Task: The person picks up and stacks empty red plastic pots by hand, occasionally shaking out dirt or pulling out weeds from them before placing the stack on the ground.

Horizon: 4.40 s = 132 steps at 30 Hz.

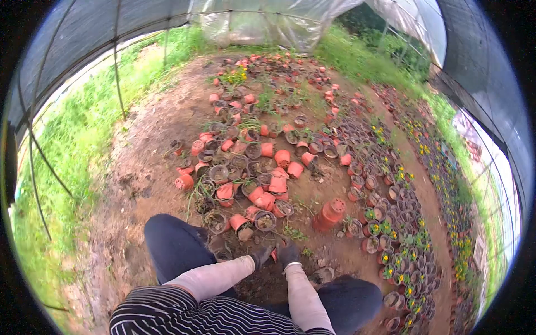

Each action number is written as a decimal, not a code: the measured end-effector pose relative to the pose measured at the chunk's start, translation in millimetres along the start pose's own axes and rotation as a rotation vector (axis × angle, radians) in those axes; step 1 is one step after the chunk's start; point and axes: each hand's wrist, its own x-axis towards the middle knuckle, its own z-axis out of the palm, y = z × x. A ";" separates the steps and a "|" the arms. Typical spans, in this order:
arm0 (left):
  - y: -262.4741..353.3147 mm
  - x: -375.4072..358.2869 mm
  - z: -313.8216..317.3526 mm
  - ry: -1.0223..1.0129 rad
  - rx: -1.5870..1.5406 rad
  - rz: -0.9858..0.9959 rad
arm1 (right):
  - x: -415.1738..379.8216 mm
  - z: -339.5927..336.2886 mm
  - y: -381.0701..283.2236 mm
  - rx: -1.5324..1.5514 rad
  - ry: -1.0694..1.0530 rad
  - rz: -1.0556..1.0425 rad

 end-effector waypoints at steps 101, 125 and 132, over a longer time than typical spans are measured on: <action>230.8 153.4 86.7 0.110 0.529 0.667 | 146.5 -182.7 62.3 -0.300 0.549 -0.262; 169.6 291.2 68.8 -0.132 0.996 0.473 | 178.6 -119.7 199.7 0.156 0.209 -0.047; 142.7 303.5 -111.3 0.520 1.528 0.175 | 162.2 -99.2 185.8 0.393 0.474 -0.072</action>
